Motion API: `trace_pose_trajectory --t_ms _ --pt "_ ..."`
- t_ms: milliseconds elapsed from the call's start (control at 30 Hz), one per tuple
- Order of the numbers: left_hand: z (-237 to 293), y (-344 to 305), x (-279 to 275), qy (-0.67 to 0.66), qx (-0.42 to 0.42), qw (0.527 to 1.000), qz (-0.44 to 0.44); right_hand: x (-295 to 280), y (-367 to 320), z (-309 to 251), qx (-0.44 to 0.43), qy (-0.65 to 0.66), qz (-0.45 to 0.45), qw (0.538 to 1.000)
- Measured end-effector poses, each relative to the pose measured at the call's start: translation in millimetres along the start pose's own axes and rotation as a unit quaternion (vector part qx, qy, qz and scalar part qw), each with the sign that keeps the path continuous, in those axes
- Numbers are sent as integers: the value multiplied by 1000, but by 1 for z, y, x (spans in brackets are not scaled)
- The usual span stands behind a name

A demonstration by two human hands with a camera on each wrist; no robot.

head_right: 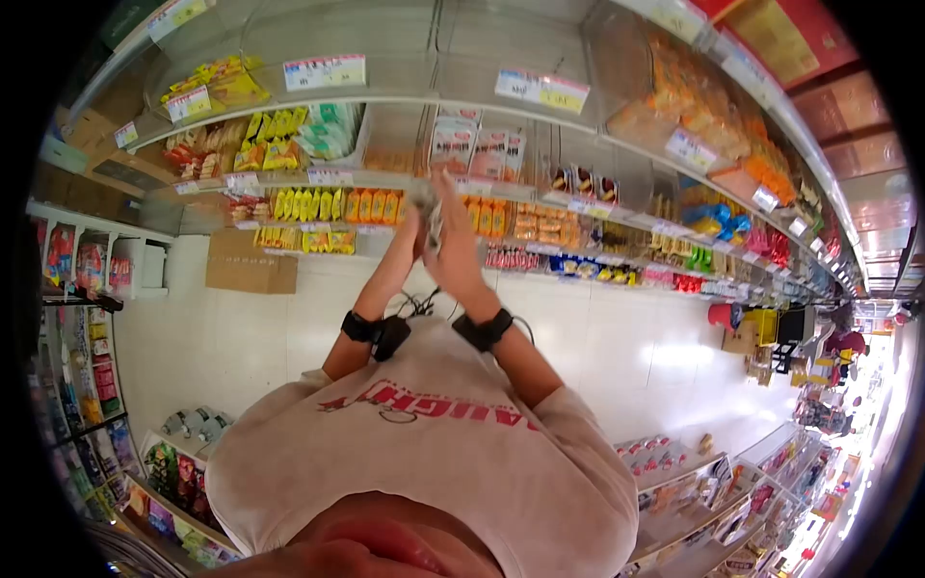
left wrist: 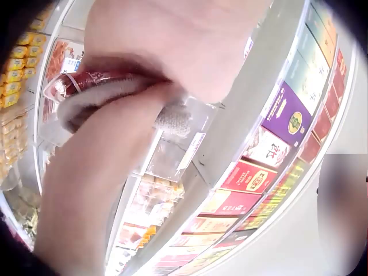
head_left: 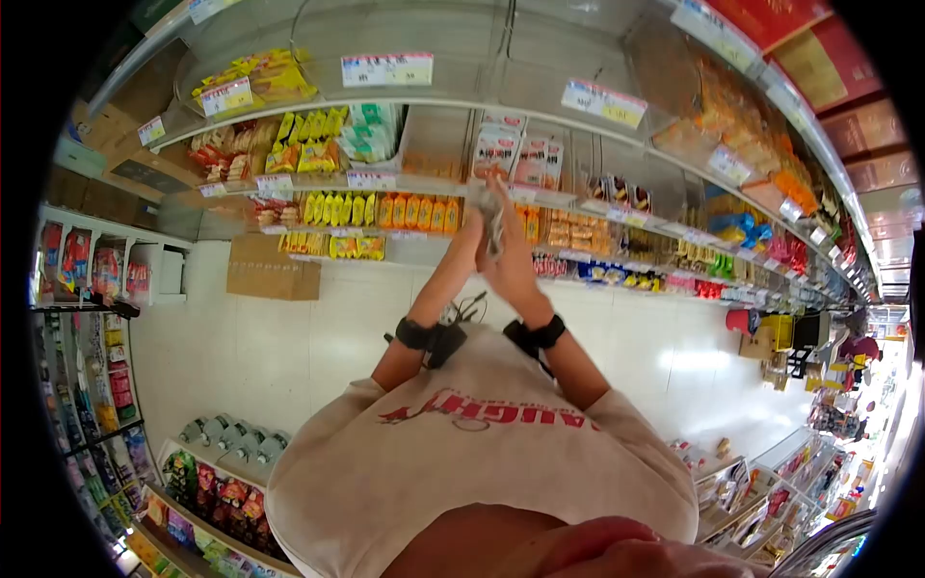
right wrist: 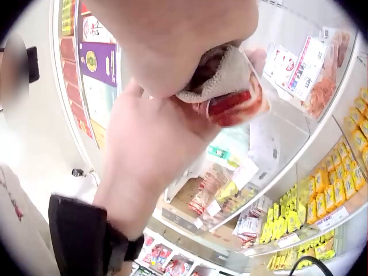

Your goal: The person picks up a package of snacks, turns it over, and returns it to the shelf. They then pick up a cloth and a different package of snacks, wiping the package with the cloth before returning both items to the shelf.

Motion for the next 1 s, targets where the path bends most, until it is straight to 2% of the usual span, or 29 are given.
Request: trace_pose_trajectory --t_ms 67,133,233,267,333,367,400,433,500,567,633,667,733,767,800,867,900,933,967,1000 --pt "30 -19 30 108 9 994 -7 -10 -7 35 69 6 -13 998" --pt "50 -28 53 191 32 981 -15 -31 -5 53 187 115 -36 975" --pt "52 -23 66 190 127 973 40 -68 -18 92 200 178 79 960" --pt "44 -13 62 219 199 955 32 -72 -31 97 277 299 103 907" --pt "38 -11 75 229 165 958 52 -75 -54 92 395 519 144 744" --pt "37 -8 83 235 151 958 62 -87 -57 87 340 482 146 794" --pt "40 -5 93 267 175 945 71 -95 -64 83 281 440 149 840" --pt "31 1 99 326 146 933 50 -104 -70 82 220 394 152 879" --pt "10 10 109 439 85 894 12 -121 -91 105 274 255 106 921" --pt "4 12 128 420 114 900 25 -142 -93 96 168 131 144 966" --pt "4 15 144 428 160 889 43 -157 -103 82 170 124 146 967" --pt "-2 19 146 360 128 923 52 -162 -108 77 181 136 146 963" --pt "-7 22 160 387 115 913 57 -175 -121 83 201 141 139 959" --pt "-7 24 167 401 110 908 60 -181 -129 90 212 134 132 959" --pt "-4 25 180 486 116 865 56 -189 -136 100 203 122 128 963" --pt "-24 32 186 435 195 873 96 -206 -144 109 193 95 139 967" --pt "-10 24 204 408 232 875 117 -215 -151 108 193 82 154 966" --pt "-21 26 219 247 81 965 -44 -222 -156 107 197 70 168 963" --pt "-32 31 221 117 30 991 -64 -219 -155 102 161 51 122 978" --pt "-50 33 222 -18 -26 996 -82 -213 -157 95 129 34 73 988"
Point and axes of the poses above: each hand's wrist, its own y-axis towards the middle knuckle, its own x-axis out of the palm, z = x × y, the point moved 7 cm from there along y, towards the middle knuckle, and after that the axes turned 7 degrees about -z, right-handed, at the moved point
